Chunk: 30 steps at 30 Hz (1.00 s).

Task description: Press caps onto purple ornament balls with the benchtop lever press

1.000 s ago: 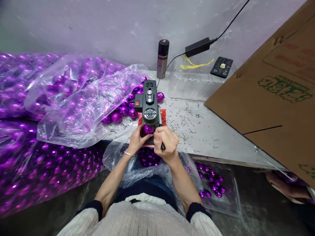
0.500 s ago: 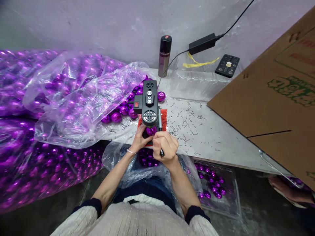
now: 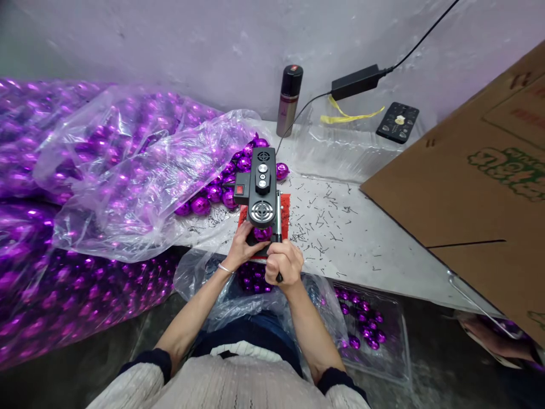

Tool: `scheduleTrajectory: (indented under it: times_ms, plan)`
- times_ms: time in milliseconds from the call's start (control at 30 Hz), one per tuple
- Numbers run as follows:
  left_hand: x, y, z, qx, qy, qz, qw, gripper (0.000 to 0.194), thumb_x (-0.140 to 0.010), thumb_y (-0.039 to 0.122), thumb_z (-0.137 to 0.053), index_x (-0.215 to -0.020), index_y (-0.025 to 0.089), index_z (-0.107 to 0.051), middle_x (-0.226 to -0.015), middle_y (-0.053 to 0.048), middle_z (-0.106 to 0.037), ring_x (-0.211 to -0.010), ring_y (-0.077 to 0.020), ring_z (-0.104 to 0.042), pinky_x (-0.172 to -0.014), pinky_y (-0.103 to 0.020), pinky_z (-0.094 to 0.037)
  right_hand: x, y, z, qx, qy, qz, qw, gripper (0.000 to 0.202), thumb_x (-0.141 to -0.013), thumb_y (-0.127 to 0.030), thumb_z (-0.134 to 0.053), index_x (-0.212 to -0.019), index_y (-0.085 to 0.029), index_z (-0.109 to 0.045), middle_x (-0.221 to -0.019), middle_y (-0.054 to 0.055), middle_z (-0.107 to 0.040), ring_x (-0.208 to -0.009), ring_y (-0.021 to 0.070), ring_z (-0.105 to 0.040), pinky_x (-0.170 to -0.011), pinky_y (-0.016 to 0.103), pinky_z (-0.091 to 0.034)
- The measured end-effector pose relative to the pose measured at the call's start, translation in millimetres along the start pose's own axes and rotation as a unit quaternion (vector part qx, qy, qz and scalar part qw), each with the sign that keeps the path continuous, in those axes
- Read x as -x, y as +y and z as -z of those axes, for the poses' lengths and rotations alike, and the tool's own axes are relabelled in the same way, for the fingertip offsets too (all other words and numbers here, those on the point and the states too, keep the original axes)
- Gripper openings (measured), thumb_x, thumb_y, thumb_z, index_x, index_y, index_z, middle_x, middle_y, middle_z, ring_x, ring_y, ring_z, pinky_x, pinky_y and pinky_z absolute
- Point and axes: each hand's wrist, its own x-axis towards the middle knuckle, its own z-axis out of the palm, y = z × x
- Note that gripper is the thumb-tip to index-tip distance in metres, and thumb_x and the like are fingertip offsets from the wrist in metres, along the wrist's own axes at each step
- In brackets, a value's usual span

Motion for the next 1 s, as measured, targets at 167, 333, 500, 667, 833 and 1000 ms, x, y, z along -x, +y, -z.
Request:
scheduleTrajectory:
  times_ms: [167,333,500,667,833,1000]
  plan:
    - [0.7,-0.2,0.0,0.006,0.005,-0.009,1.000,0.065,-0.081,0.054,-0.081,-0.134,0.021,-0.062,-0.128,-0.014,-0.071,-0.121,-0.0307,-0.067,-0.109,-0.051,-0.050,10.1,3.3,-5.2,0.000,0.027,-0.004,1.000,0.029,-0.103,-0.028,-0.041,-0.076,-0.024,-0.051,-0.072,0.000,-0.061,-0.058,0.0126,-0.052,-0.061,0.033,-0.047]
    - [0.3,-1.2,0.7,0.014,0.009,-0.020,1.000,0.063,-0.083,0.053,-0.079,-0.134,0.021,-0.061,-0.127,-0.014,-0.071,-0.121,-0.0306,-0.067,-0.106,-0.050,-0.052,15.2,7.6,-10.5,-0.013,0.042,0.011,0.999,0.032,-0.104,-0.030,-0.040,-0.074,-0.023,-0.049,-0.071,0.000,-0.060,-0.058,0.0123,-0.052,-0.058,0.032,-0.045]
    - [-0.9,-3.0,0.4,0.019,0.013,-0.017,1.000,0.064,-0.081,0.053,-0.081,-0.133,0.020,-0.062,-0.126,-0.014,-0.071,-0.119,-0.0309,-0.068,-0.106,-0.051,-0.053,18.5,8.1,-16.5,-0.024,0.054,-0.004,0.998,0.034,-0.105,-0.034,-0.036,-0.075,-0.024,-0.047,-0.070,-0.001,-0.057,-0.058,0.0124,-0.054,-0.056,0.031,-0.044]
    - [-2.1,-3.9,0.0,0.013,0.007,-0.006,1.000,0.062,-0.080,0.051,-0.083,-0.131,0.020,-0.063,-0.125,-0.013,-0.072,-0.119,-0.0307,-0.068,-0.108,-0.052,-0.051,25.7,9.2,-21.2,-0.023,0.061,-0.008,0.998,0.033,-0.105,-0.032,-0.035,-0.076,-0.024,-0.046,-0.072,-0.001,-0.057,-0.059,0.0121,-0.055,-0.057,0.031,-0.048]
    - [-2.8,-3.5,-0.2,0.021,0.016,-0.027,0.999,0.062,-0.081,0.049,-0.082,-0.132,0.019,-0.062,-0.126,-0.014,-0.072,-0.119,-0.0301,-0.069,-0.108,-0.051,-0.051,18.5,9.4,-16.9,-0.006,0.038,0.017,0.999,0.033,-0.106,-0.030,-0.035,-0.075,-0.023,-0.046,-0.070,-0.001,-0.056,-0.058,0.0116,-0.055,-0.058,0.030,-0.048]
    - [-5.5,-3.5,-0.7,0.023,0.014,-0.025,0.999,0.064,-0.079,0.048,-0.084,-0.132,0.019,-0.062,-0.126,-0.014,-0.072,-0.119,-0.0303,-0.069,-0.108,-0.051,-0.051,-28.7,-7.4,-3.8,0.016,0.031,-0.012,0.999,0.029,-0.102,-0.023,-0.045,-0.073,-0.023,-0.048,-0.068,0.000,-0.060,-0.061,0.0116,-0.056,-0.056,0.026,-0.043]
